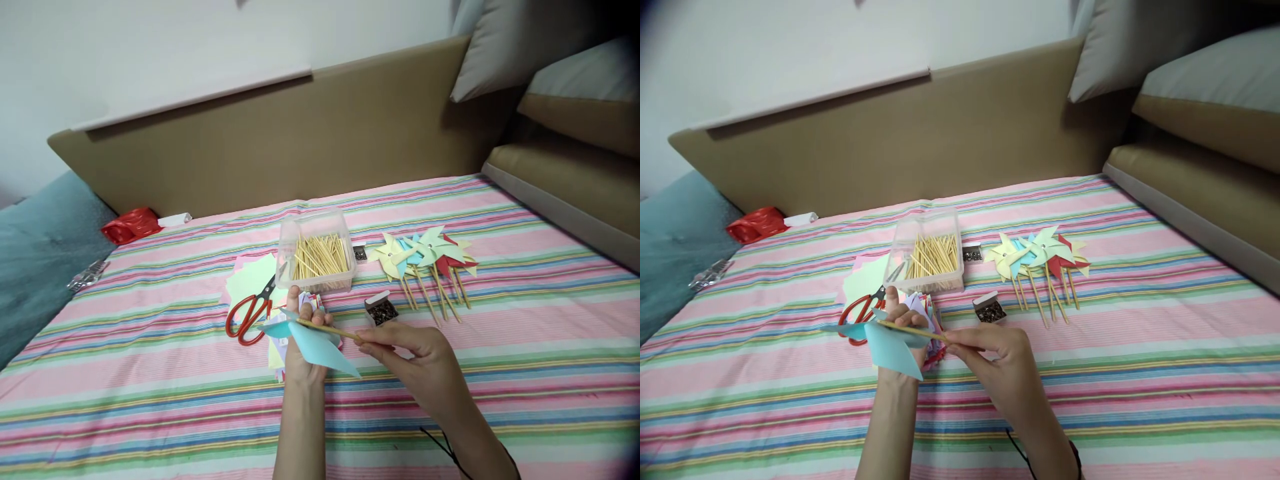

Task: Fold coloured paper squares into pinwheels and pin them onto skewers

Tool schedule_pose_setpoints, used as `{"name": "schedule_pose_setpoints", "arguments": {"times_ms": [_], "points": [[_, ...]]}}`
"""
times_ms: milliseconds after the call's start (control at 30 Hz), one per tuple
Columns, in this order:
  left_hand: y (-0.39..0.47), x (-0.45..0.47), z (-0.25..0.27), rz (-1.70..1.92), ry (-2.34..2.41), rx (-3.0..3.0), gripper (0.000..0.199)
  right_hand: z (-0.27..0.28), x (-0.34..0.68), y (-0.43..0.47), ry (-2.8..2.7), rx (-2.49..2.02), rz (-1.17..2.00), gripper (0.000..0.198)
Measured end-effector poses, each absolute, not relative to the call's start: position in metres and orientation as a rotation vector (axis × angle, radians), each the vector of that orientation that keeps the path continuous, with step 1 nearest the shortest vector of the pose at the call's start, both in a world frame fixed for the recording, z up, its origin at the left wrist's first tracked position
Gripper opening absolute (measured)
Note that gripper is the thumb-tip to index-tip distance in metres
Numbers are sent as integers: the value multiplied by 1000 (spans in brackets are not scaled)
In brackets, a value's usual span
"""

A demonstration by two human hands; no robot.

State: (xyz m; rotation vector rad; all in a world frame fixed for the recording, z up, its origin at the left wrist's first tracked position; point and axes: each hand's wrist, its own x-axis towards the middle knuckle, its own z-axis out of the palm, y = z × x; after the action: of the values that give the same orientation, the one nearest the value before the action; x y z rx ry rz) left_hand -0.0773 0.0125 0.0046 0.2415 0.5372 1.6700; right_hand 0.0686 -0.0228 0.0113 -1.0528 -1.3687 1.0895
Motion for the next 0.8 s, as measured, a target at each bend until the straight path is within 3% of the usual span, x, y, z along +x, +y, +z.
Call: {"name": "schedule_pose_setpoints", "arguments": {"times_ms": [533, 700, 800], "points": [[14, -80, 3, 1686, 549, 345, 32, 17, 69, -22, -1416, -1007, 1060, 20], [13, -82, 3, 1658, 533, 387, 46, 17, 69, -22, -1414, -999, 1049, 20], [14, -82, 3, 1670, 531, 387, 43, 17, 69, -22, -1419, -992, 1040, 21]]}}
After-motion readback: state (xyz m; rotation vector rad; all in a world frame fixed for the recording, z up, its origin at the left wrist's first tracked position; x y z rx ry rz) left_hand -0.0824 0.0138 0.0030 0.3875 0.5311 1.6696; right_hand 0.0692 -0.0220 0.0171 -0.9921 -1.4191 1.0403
